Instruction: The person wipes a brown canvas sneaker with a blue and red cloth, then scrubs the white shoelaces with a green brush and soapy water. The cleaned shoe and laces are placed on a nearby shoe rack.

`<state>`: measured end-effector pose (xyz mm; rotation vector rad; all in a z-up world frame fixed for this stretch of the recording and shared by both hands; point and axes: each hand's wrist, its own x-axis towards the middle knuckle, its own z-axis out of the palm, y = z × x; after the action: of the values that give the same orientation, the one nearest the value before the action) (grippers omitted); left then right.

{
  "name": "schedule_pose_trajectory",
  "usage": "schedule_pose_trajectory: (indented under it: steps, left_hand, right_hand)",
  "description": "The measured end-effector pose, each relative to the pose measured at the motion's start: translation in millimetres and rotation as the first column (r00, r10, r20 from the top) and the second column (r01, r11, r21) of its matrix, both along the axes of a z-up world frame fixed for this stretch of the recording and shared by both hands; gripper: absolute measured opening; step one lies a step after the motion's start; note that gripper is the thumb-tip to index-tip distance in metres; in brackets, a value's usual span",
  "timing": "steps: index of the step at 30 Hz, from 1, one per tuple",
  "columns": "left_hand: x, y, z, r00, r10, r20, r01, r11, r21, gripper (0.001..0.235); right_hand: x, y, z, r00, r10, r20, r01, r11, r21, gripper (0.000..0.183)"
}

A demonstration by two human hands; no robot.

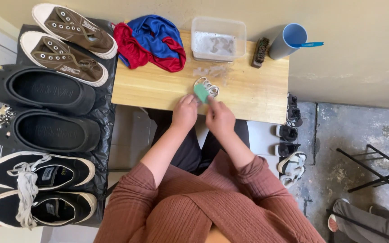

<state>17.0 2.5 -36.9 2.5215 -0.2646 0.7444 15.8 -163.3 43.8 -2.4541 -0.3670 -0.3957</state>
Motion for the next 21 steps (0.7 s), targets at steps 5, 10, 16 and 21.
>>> schedule_pose_trajectory:
  steps: [5,10,16,21]
  left_hand:
    - [7,7,-33,0.995,-0.057,0.081,0.053,0.997,0.056,0.016]
    - [3,12,-18,0.987,-0.115,0.111,0.102,0.988,0.112,0.011]
    - [13,6,-31,0.982,-0.128,0.138,0.115,0.988,0.100,0.013]
    - [3,12,14,0.985,-0.135,0.105,0.129,0.990,0.061,0.014]
  right_hand:
    - [31,-25,-37,0.978,0.038,0.203,0.015,0.968,-0.249,0.021]
    - [-5,7,-42,0.948,0.024,0.316,0.057,0.968,-0.244,0.028]
    - [45,-28,-54,0.916,-0.155,0.370,0.243,0.949,-0.203,0.012]
    - [13,-12,-31,0.966,0.020,0.257,0.038,0.976,-0.217,0.021]
